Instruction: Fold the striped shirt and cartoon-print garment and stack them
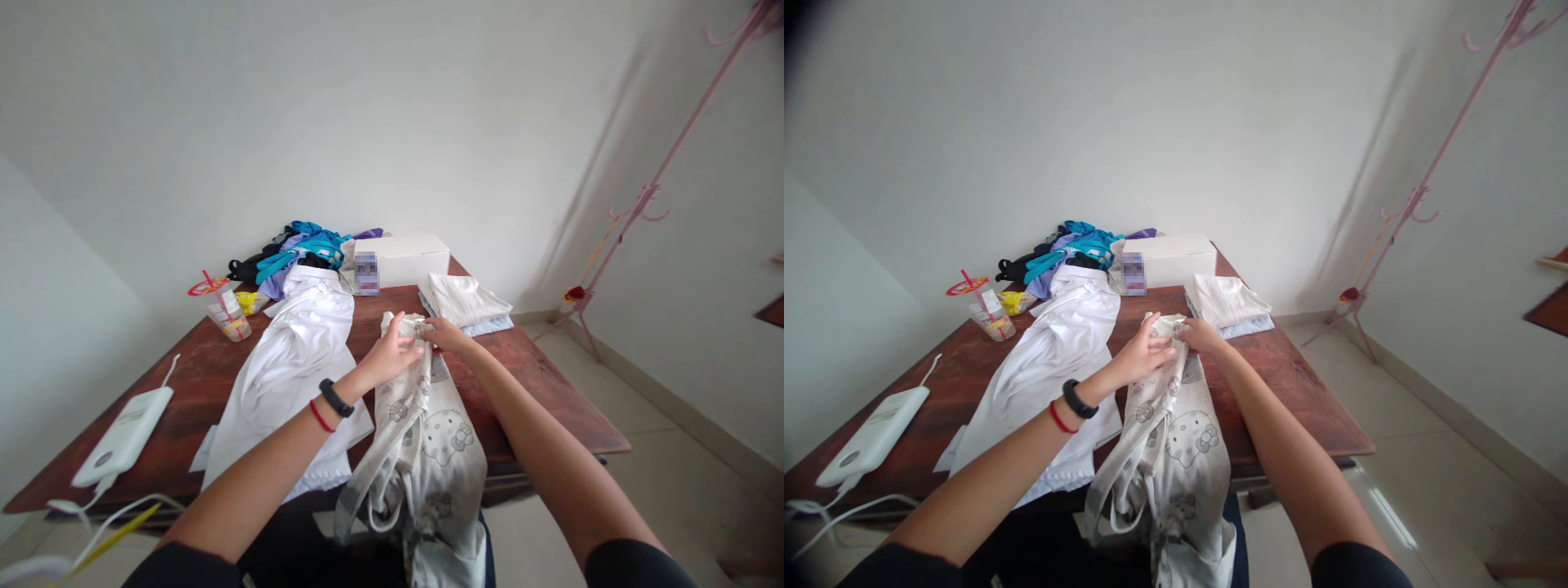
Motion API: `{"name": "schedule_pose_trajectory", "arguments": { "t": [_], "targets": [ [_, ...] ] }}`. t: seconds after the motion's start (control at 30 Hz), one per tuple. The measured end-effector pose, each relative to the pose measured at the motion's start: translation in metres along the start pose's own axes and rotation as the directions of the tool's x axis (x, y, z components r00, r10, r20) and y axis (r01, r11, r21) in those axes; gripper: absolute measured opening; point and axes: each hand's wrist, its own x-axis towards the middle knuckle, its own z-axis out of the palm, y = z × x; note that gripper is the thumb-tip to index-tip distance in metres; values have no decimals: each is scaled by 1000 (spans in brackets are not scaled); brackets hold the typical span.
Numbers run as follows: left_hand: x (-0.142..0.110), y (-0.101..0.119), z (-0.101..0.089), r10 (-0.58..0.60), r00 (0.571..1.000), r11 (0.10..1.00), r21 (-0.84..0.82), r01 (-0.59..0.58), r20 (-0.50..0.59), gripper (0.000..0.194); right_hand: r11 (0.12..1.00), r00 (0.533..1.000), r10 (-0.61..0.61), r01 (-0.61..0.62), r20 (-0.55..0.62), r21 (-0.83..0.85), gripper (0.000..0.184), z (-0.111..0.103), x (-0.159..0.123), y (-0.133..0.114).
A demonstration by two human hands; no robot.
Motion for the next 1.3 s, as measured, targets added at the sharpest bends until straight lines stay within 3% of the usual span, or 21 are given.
{"name": "schedule_pose_trajectory", "arguments": {
  "t": [0.03, 0.1, 0.2, 0.3, 0.37, 0.47, 0.53, 0.7, 0.83, 0.93, 1.07, 1.13, 1.17, 1.23, 1.3],
  "targets": [
    [-17, -1, -8, 41, 999, 997, 63, -41, -3, 82, 1000, 1000, -4, 3, -27, -17, 18, 0, 3, 3],
    [-56, 0, -24, 12, 998, 984, 175, -23, 62, 58, 999, 997, -18, 15, -72, -52, 17, -1, 8, 7],
    [-115, 4, -38, -172, 967, 947, 303, 110, 186, 58, 995, 993, -43, 33, -112, -93, 15, 0, 12, 12],
    [-157, 8, -28, -244, 952, 897, 417, 149, 184, 64, 993, 991, -56, 42, -125, -108, 13, 2, 13, 14],
    [-172, 10, -14, -260, 959, 843, 511, 168, 114, 60, 993, 990, -61, 47, -125, -112, 13, 3, 13, 14],
    [-181, 11, 5, -256, 966, 777, 600, 190, 25, 32, 992, 989, -73, 58, -130, -116, 11, 4, 15, 16],
    [-182, 15, 14, -216, 976, 801, 577, 158, 33, 19, 991, 987, -83, 68, -134, -113, 11, 4, 17, 19],
    [-179, 34, 50, -34, 988, 952, 307, -14, 151, 18, 993, 986, -107, 98, -131, -71, 13, 3, 22, 27],
    [-165, 43, 92, 96, 966, 963, 224, -151, 239, 21, 992, 978, -125, 124, -167, -17, 20, 4, 29, 34],
    [-158, 43, 116, 129, 953, 902, 367, -227, 273, 27, 989, 967, -140, 145, -213, 7, 29, 3, 32, 35],
    [-162, 40, 120, -23, 936, 700, 674, -235, 350, 42, 987, 957, -160, 159, -242, -24, 33, 1, 32, 34],
    [-166, 37, 112, -16, 899, 611, 716, -337, 437, 38, 989, 966, -143, 134, -215, -59, 37, 0, 29, 33],
    [-168, 36, 107, 42, 866, 567, 702, -432, 499, 31, 990, 972, -131, 117, -193, -78, 40, -1, 28, 32],
    [-170, 32, 98, 225, 748, 439, 620, -650, 625, 17, 989, 982, -112, 95, -152, -115, 46, -2, 26, 32],
    [-170, 27, 92, 385, 596, 262, 536, -803, 705, 9, 985, 985, -111, 92, -131, -149, 50, -3, 26, 32]
  ]
}}
